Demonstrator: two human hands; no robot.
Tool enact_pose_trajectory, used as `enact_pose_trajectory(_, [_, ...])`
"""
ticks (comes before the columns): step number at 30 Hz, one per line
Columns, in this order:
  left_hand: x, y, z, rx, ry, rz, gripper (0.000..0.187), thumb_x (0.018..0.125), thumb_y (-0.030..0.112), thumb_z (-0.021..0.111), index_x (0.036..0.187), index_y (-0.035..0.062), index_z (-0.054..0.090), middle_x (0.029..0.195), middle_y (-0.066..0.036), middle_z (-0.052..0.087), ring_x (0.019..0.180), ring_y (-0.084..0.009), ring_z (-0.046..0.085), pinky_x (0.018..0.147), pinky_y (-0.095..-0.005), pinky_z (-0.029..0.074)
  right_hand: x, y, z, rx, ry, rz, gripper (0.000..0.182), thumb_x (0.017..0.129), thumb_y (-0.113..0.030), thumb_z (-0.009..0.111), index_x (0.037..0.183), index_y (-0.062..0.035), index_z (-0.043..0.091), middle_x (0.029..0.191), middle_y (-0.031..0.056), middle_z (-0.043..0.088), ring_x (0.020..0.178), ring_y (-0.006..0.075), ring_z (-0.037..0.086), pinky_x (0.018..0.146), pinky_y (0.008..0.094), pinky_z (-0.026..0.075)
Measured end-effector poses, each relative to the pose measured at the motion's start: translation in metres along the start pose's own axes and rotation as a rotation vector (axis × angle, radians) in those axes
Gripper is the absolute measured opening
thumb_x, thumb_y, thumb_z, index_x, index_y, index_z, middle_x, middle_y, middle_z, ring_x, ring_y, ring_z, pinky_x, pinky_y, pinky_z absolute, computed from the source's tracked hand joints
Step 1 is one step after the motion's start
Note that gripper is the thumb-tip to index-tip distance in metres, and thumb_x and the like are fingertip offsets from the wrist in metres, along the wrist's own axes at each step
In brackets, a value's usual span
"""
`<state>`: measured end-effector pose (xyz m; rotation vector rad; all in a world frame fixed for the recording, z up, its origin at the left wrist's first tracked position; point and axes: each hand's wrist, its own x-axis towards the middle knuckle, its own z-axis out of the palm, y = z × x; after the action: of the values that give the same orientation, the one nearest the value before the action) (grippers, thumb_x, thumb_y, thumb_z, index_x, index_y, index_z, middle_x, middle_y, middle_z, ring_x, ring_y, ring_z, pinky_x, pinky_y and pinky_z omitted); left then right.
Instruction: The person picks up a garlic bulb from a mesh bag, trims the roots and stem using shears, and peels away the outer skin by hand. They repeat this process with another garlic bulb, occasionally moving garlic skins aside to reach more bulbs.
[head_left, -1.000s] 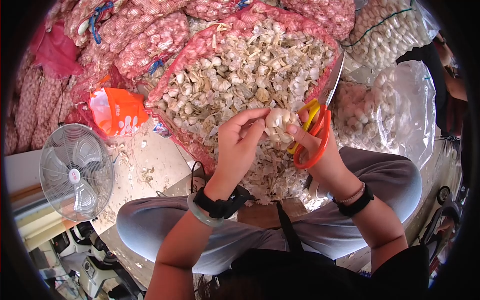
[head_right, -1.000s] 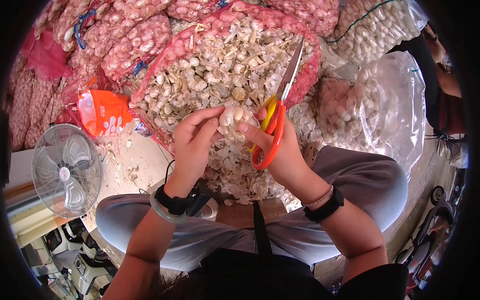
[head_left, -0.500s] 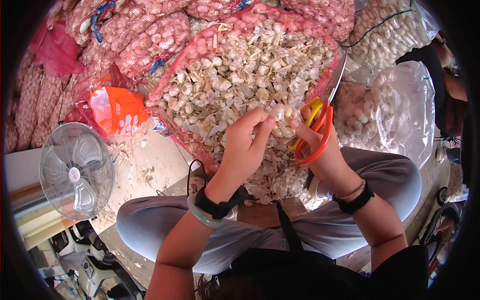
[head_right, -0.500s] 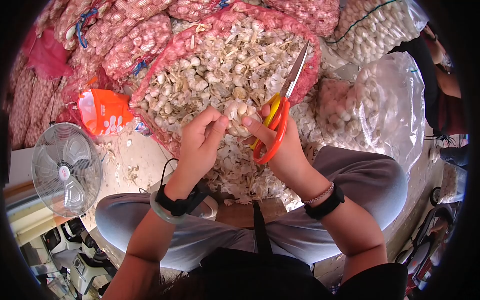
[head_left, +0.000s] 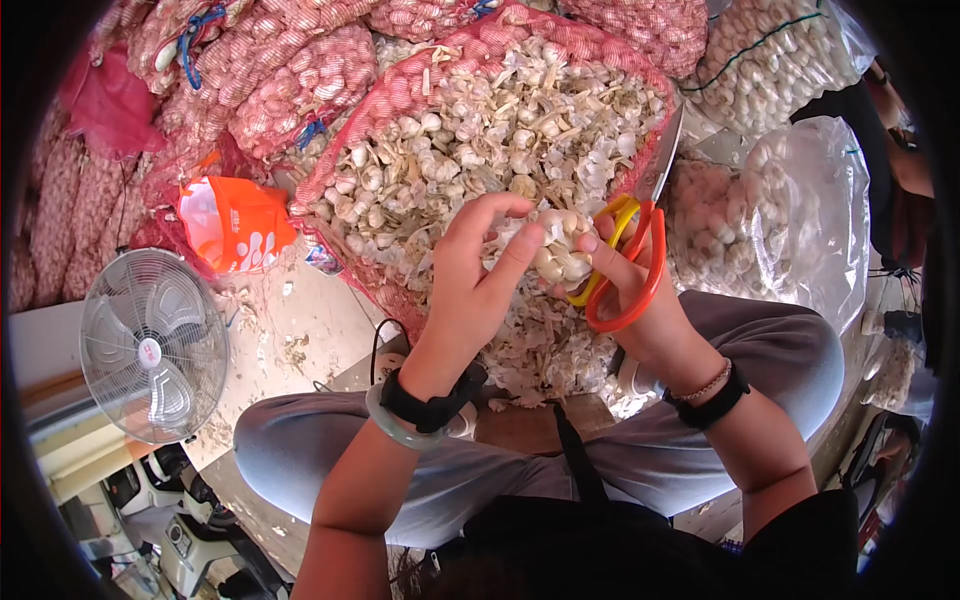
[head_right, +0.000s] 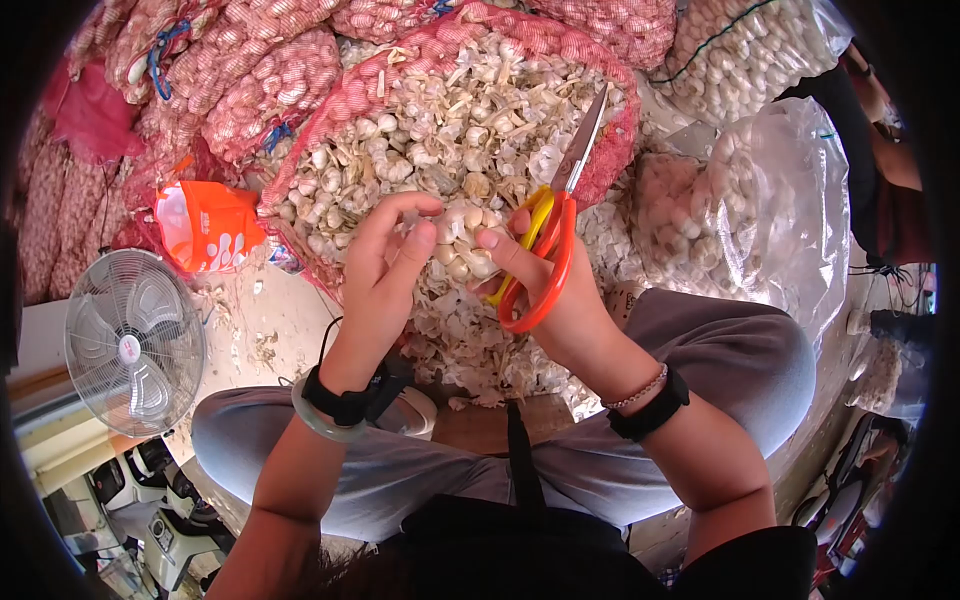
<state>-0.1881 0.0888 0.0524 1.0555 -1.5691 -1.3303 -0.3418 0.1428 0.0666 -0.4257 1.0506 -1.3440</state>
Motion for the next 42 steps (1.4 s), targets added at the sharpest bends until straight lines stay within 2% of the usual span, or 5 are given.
enact_pose_trajectory(7, [-0.003, 0.000, 0.001, -0.299, -0.207, -0.086, 0.030, 0.084, -0.002, 0.059, 0.114, -0.0028, 0.057, 0.111, -0.009, 0.059, 0.096, -0.0107, 0.055, 0.081, -0.0231, 0.044, -0.002, -0.001, 0.003, 0.028, 0.036, 0.029, 0.027, 0.081, -0.007, 0.065, 0.091, -0.0105, 0.040, 0.083, -0.0014, 0.047, 0.075, 0.0095, 0.057, 0.059, 0.0305, 0.057])
enact_pose_trajectory(17, [-0.008, -0.009, 0.007, -0.280, -0.025, 0.012, 0.015, 0.085, 0.001, 0.060, 0.099, -0.0037, 0.062, 0.096, -0.009, 0.065, 0.079, -0.0088, 0.061, 0.068, -0.0207, 0.050, -0.003, -0.003, 0.004, 0.016, 0.064, 0.067, 0.028, 0.081, -0.007, 0.066, 0.091, -0.0108, 0.040, 0.082, -0.0023, 0.046, 0.073, 0.0092, 0.057, 0.059, 0.0305, 0.057])
enact_pose_trajectory(22, [-0.006, -0.017, 0.002, -0.531, 0.005, -0.320, 0.014, 0.086, 0.000, 0.058, 0.099, -0.0016, 0.057, 0.100, -0.010, 0.062, 0.089, -0.0112, 0.058, 0.077, -0.0232, 0.048, 0.000, 0.000, 0.004, 0.016, 0.041, 0.037, 0.029, 0.080, -0.007, 0.066, 0.090, -0.0105, 0.040, 0.080, -0.0018, 0.047, 0.070, 0.0089, 0.057, 0.059, 0.0301, 0.057])
enact_pose_trajectory(31, [0.004, -0.002, -0.005, -0.338, -0.315, -0.277, 0.034, 0.081, -0.004, 0.058, 0.115, -0.0002, 0.056, 0.103, -0.005, 0.060, 0.089, -0.0093, 0.057, 0.075, -0.0228, 0.047, 0.001, -0.002, -0.005, -0.275, 0.058, 0.007, 0.034, 0.076, -0.011, 0.072, 0.089, -0.0105, 0.040, 0.078, -0.0023, 0.047, 0.069, 0.0073, 0.054, 0.055, 0.0238, 0.051])
enact_pose_trajectory(42, [-0.002, -0.004, 0.002, -0.261, -0.138, -0.087, 0.015, 0.084, -0.003, 0.057, 0.098, -0.0006, 0.062, 0.100, -0.009, 0.063, 0.088, -0.0099, 0.058, 0.073, -0.0222, 0.047, 0.001, -0.001, -0.003, -0.200, 0.041, 0.034, 0.034, 0.076, -0.010, 0.072, 0.090, -0.0105, 0.041, 0.082, -0.0024, 0.046, 0.069, 0.0084, 0.055, 0.055, 0.0244, 0.051])
